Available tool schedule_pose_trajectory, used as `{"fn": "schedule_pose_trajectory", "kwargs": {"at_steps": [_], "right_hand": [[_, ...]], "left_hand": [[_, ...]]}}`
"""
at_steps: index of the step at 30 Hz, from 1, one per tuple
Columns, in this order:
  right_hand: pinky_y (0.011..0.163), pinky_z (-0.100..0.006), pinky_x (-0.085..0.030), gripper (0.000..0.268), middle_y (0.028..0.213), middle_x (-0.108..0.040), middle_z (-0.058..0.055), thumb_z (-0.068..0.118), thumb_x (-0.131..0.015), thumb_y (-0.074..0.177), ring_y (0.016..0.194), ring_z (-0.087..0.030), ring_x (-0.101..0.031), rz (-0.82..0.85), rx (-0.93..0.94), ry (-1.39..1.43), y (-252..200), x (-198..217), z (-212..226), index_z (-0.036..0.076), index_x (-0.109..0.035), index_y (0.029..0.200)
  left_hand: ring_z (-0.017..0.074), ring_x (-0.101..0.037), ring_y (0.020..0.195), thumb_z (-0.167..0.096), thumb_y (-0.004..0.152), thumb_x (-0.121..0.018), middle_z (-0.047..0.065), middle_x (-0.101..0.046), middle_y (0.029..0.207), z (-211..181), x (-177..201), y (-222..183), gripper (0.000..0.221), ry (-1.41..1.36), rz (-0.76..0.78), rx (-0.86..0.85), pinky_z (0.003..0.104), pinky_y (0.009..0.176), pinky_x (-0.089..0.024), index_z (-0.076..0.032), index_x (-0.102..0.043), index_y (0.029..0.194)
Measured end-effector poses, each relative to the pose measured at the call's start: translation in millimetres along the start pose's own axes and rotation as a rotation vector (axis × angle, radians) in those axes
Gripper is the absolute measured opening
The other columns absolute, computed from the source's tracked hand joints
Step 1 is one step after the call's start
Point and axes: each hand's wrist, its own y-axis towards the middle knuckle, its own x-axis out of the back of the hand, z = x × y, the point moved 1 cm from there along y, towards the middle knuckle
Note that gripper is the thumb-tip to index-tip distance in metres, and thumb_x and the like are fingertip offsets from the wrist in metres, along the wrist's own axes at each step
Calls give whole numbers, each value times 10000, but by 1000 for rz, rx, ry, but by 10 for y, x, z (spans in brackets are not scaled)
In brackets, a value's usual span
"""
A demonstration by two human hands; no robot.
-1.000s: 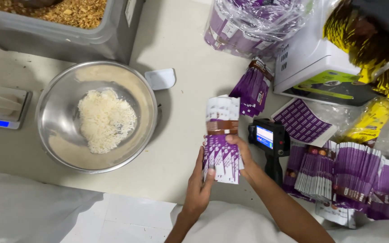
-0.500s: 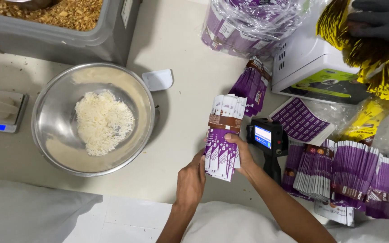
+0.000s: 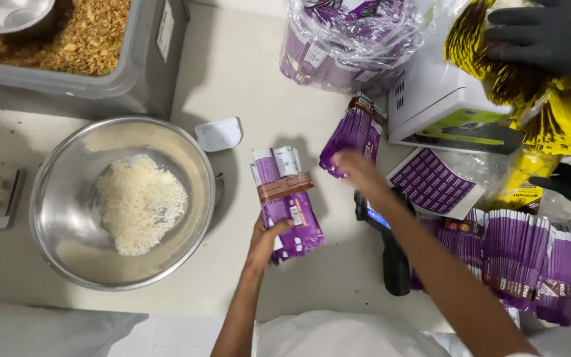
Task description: The person scans purple packets with a handheld device and sorts them by hand into stacks on a table near a bin of granola.
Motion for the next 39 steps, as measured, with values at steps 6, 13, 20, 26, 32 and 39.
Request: {"fn": "schedule_pose_trajectory", "kwargs": {"at_steps": [6,13,20,26,32,39], "right_hand": [[802,-504,-515,911,1066,-683,-188,704,-843,755,964,-311,-694,-367,-211,-348,1575,921,-480,29,-622,1327],[846,-471,-570,836,1009,-675,-112,420,-984,660,963,-297,-712,-130,-356,57,1751,444,-512,33,-570,1274],[669,-444,-613,593,778,-703,-119,202,-986,542,717,-269,-752,-301,-254,82,1699,-60,-493,4,-684,1012],[746,-493,-611,659,930,-707,-195,137,-959,606,847,-340,-740,6,-182,62,643,-248,84,-15,-640,1163],[792,-546,-606,624,919,-732,-184,0,-926,546,846,-360,-741,428,-289,50,-854,-333,235,-5,-688,1122],[936,-485,-595,770,1145,-753,-182,165,-869,603,1018,-355,-740,631,-473,60,-1406,-95,-619,73,-579,1310]], "left_hand": [[445,-663,1180,-485,807,-817,285,-689,1178,106,375,471,765,695,-228,-57,544,993,-536,33,-605,1328],[431,-563,1248,-404,881,-767,245,-481,1354,-170,230,-149,810,626,-574,-235,575,1093,-429,2,-408,1482],[383,-573,1250,-226,803,-877,187,-563,1280,-496,-57,-171,733,581,-500,-403,592,1051,-431,-24,-511,1405],[417,-439,1409,-399,750,-913,246,-479,1442,-836,-334,14,1039,298,-203,-350,588,1172,-331,-18,-341,1530],[491,-293,1503,-561,781,-750,312,-376,1567,-1262,-572,-294,1104,-10,-18,-217,635,1218,-237,-102,-219,1633],[439,-586,1334,-613,546,-780,128,-399,1654,-523,-395,-596,1098,-47,42,-18,602,1000,-581,-286,-411,1526]]}}
